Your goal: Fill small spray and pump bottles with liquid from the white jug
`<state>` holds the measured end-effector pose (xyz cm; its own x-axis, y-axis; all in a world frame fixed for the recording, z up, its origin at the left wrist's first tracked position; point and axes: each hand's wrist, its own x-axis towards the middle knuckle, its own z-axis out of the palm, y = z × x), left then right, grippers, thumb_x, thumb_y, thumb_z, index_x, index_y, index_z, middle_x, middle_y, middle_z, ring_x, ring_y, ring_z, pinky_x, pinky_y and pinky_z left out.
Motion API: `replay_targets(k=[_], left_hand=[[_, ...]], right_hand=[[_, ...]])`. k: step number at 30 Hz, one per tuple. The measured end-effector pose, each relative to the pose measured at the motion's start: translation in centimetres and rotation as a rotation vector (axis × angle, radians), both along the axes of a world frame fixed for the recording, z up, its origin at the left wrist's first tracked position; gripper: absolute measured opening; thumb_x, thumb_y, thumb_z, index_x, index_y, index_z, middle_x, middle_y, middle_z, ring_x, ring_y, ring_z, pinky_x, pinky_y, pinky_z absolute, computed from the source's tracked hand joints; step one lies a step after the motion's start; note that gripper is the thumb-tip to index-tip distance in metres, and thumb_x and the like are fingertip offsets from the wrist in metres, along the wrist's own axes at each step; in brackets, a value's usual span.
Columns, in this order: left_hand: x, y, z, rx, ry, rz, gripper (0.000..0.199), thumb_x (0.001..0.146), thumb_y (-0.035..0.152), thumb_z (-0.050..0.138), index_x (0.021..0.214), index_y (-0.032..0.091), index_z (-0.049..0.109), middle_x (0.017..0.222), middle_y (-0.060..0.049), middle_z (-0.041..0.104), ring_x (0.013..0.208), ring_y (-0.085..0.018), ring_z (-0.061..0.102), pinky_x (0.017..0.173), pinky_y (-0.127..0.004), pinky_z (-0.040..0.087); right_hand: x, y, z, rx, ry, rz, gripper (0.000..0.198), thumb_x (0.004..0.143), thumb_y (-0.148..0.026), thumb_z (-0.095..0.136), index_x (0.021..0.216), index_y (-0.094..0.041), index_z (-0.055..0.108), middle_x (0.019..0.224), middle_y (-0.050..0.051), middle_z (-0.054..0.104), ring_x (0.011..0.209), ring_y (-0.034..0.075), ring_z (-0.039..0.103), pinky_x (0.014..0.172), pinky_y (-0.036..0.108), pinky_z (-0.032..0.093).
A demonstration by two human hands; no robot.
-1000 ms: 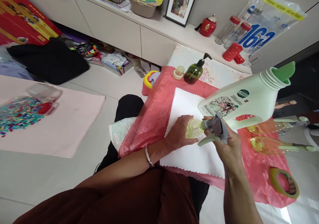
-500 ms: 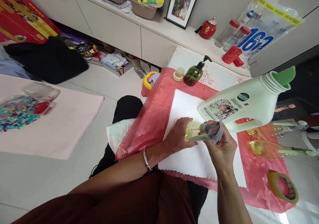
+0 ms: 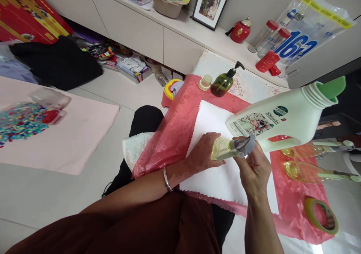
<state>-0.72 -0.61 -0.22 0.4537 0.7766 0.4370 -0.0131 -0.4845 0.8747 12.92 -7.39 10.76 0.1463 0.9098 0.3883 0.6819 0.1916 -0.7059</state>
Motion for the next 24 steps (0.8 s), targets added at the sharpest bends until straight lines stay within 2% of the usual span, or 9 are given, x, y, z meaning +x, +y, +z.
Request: replay_targets(k=[3, 6, 13, 17, 22, 24], left_hand=[[-0.1, -0.1, -0.1, 0.036, -0.023, 0.009, 0.095, 0.069, 0.04, 0.088, 0.144, 0.026, 0.032, 0.138, -0.014, 0.052, 0.128, -0.038, 0.054, 0.107, -0.061, 0.049], [-0.1, -0.1, -0.2, 0.048, -0.027, 0.011, 0.094, 0.069, 0.039, 0.088, 0.144, 0.026, 0.033, 0.139, -0.015, 0.051, 0.128, -0.038, 0.054, 0.107, -0.06, 0.05], [0.3, 0.2, -0.4, 0.092, -0.025, 0.037, 0.097, 0.067, 0.044, 0.089, 0.143, 0.027, 0.031, 0.134, -0.013, 0.053, 0.122, -0.036, 0.057, 0.103, -0.058, 0.053], [0.4, 0.2, -0.7, 0.112, -0.038, 0.06, 0.097, 0.069, 0.045, 0.088, 0.144, 0.027, 0.03, 0.134, -0.013, 0.052, 0.122, -0.036, 0.057, 0.101, -0.057, 0.053], [0.4, 0.1, -0.8, 0.068, -0.041, 0.036, 0.095, 0.069, 0.044, 0.088, 0.144, 0.026, 0.031, 0.136, -0.014, 0.052, 0.123, -0.036, 0.056, 0.103, -0.06, 0.052], [0.3, 0.1, -0.9, 0.049, -0.037, 0.024, 0.097, 0.068, 0.044, 0.089, 0.144, 0.026, 0.032, 0.137, -0.014, 0.052, 0.124, -0.037, 0.056, 0.104, -0.061, 0.052]], right_hand=[[0.0, 0.0, 0.3, -0.001, -0.064, -0.019, 0.023, 0.102, -0.04, 0.067, 0.113, -0.02, 0.069, 0.113, 0.006, 0.061, 0.105, 0.02, 0.059, 0.093, 0.032, 0.048], [-0.6, -0.1, -0.1, 0.015, 0.014, -0.034, 0.026, 0.102, -0.042, 0.066, 0.111, -0.018, 0.068, 0.114, 0.008, 0.06, 0.107, 0.022, 0.059, 0.091, 0.032, 0.05], [-1.8, -0.5, -1.6, 0.068, 0.098, -0.17, 0.034, 0.099, -0.046, 0.069, 0.11, -0.014, 0.067, 0.115, 0.01, 0.059, 0.106, 0.022, 0.059, 0.092, 0.034, 0.053], [-1.6, -0.5, -1.6, 0.057, 0.163, -0.113, 0.032, 0.097, -0.042, 0.072, 0.112, -0.014, 0.067, 0.119, 0.01, 0.058, 0.11, 0.022, 0.059, 0.099, 0.037, 0.052], [-1.7, -0.3, -1.6, 0.045, 0.418, -0.005, 0.046, 0.093, -0.033, 0.077, 0.133, -0.018, 0.061, 0.129, 0.012, 0.053, 0.121, 0.024, 0.055, 0.105, 0.04, 0.05], [-1.8, 0.0, -1.6, 0.069, 0.459, 0.004, 0.04, 0.093, -0.032, 0.077, 0.128, -0.017, 0.063, 0.127, 0.012, 0.054, 0.118, 0.023, 0.055, 0.103, 0.038, 0.05]])
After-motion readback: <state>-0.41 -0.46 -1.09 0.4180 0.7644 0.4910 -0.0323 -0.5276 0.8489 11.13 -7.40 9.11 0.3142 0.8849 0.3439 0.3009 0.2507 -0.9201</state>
